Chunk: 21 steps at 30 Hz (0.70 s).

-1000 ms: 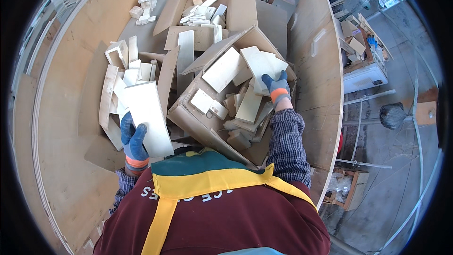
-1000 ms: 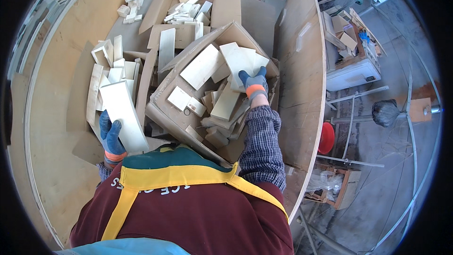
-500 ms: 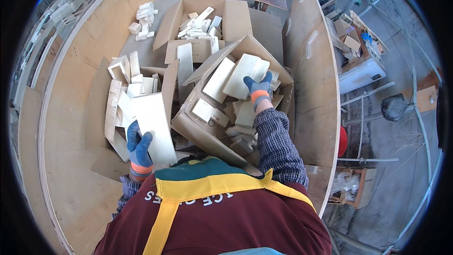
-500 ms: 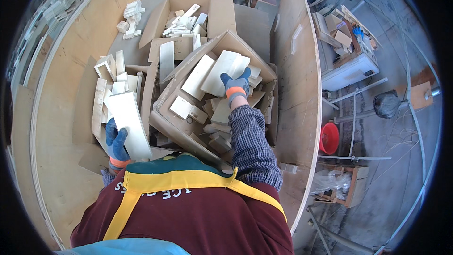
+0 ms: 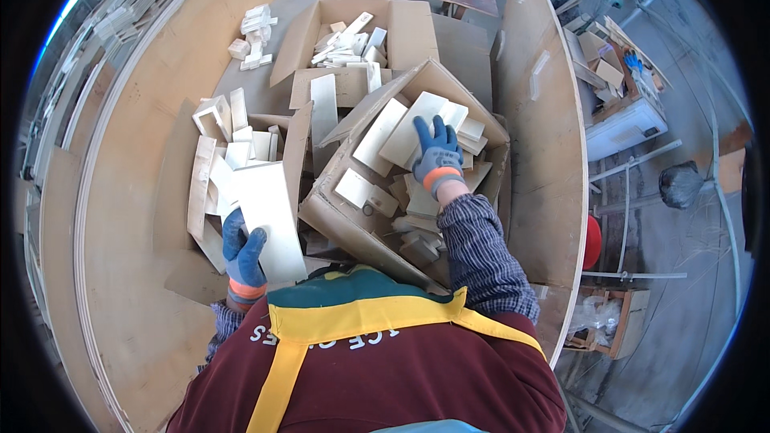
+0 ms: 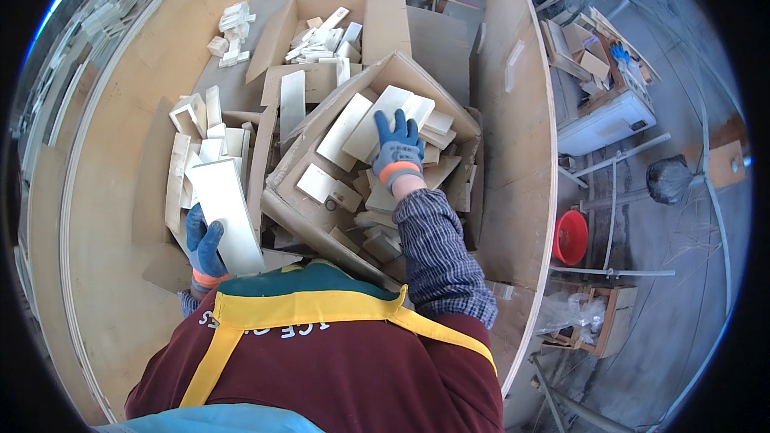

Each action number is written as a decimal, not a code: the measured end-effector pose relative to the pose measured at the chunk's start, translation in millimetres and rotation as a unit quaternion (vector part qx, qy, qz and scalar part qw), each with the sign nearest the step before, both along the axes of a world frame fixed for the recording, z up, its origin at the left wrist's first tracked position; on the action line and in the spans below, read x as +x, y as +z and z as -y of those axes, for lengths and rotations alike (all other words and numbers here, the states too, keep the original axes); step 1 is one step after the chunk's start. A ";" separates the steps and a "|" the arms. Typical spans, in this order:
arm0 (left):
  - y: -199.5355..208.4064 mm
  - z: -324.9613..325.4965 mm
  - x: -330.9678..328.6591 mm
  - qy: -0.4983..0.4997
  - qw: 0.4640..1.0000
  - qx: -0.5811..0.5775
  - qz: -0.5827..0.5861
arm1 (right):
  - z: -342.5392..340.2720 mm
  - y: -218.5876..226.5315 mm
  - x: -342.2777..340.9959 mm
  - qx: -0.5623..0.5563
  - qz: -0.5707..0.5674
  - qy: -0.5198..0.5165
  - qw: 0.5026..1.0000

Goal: The person sorts small wooden pieces from one cardboard box into another, handling them by hand. The person then moves to a workbench where another person measures a wooden frame, and the person places a nail gun on the frame before returning to sort more wood pieces.

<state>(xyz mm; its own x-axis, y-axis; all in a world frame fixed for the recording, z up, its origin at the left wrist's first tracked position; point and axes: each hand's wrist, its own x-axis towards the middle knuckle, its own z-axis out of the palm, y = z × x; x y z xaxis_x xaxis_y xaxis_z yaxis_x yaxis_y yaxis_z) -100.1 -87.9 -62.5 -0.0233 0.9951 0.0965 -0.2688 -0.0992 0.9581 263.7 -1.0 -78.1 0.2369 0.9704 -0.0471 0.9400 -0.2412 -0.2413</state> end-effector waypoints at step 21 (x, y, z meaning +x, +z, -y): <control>-19.2 15.7 -32.0 0.093 0.991 -0.039 0.083 | -47.6 103.4 45.1 0.488 -0.366 0.039 0.792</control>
